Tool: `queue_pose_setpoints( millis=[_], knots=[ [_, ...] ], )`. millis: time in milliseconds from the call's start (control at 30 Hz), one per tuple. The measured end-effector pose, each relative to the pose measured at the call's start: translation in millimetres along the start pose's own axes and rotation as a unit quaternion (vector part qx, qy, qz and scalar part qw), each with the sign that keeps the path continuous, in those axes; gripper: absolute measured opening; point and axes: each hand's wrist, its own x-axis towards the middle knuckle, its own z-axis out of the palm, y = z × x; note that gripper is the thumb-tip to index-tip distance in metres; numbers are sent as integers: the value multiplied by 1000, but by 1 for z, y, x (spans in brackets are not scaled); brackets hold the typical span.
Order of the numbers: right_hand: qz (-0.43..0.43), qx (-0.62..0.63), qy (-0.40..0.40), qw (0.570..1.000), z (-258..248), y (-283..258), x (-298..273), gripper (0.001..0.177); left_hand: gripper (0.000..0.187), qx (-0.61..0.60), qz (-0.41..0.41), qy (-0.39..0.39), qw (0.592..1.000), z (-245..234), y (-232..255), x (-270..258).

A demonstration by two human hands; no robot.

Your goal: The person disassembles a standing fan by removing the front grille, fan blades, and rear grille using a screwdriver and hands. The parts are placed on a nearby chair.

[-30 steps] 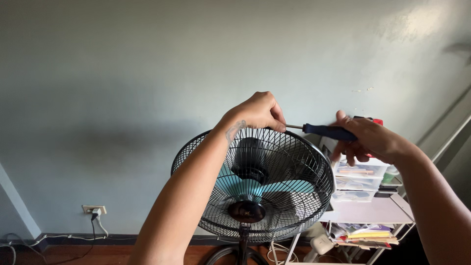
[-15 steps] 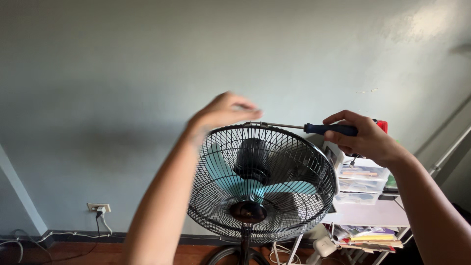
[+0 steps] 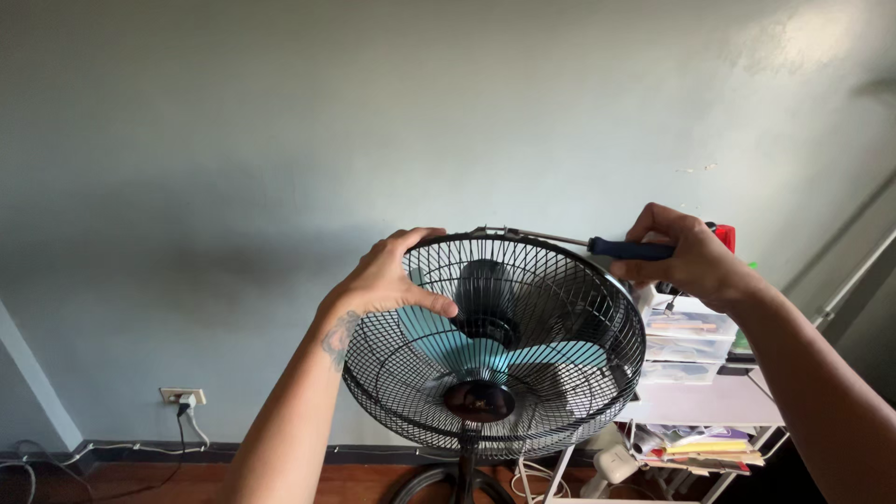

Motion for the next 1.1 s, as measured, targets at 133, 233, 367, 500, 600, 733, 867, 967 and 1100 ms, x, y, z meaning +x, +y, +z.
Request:
queue_pose_setpoints(
  millis=[133,233,367,500,600,733,867,967,1100],
  knots=[
    [47,61,-60,995,-5,6,9,55,133,5,12,3,1000,0,-2,0],
    [161,26,-68,984,-7,-5,16,66,134,13,1,-5,1000,2,-3,2],
    [137,-60,-32,988,-12,-32,7,52,135,16,-3,-3,1000,3,-4,1],
    [74,49,-35,995,-2,-42,3,34,134,6,14,4,1000,3,-5,0],
    [135,-43,-29,990,3,-36,4,33,134,7,7,3,1000,3,-4,1],
    [135,-110,-72,982,-8,-26,10,54,134,8,-1,2,1000,3,-3,1],
    [78,-122,-114,983,-19,-29,13,43,134,11,-7,2,1000,3,-4,0],
    [25,-208,-9,978,-10,-34,5,52,135,25,-11,-4,1000,4,-4,2],
    [-123,-283,56,950,8,-34,-9,49,136,8,-7,4,1000,5,-5,2]
  ],
)
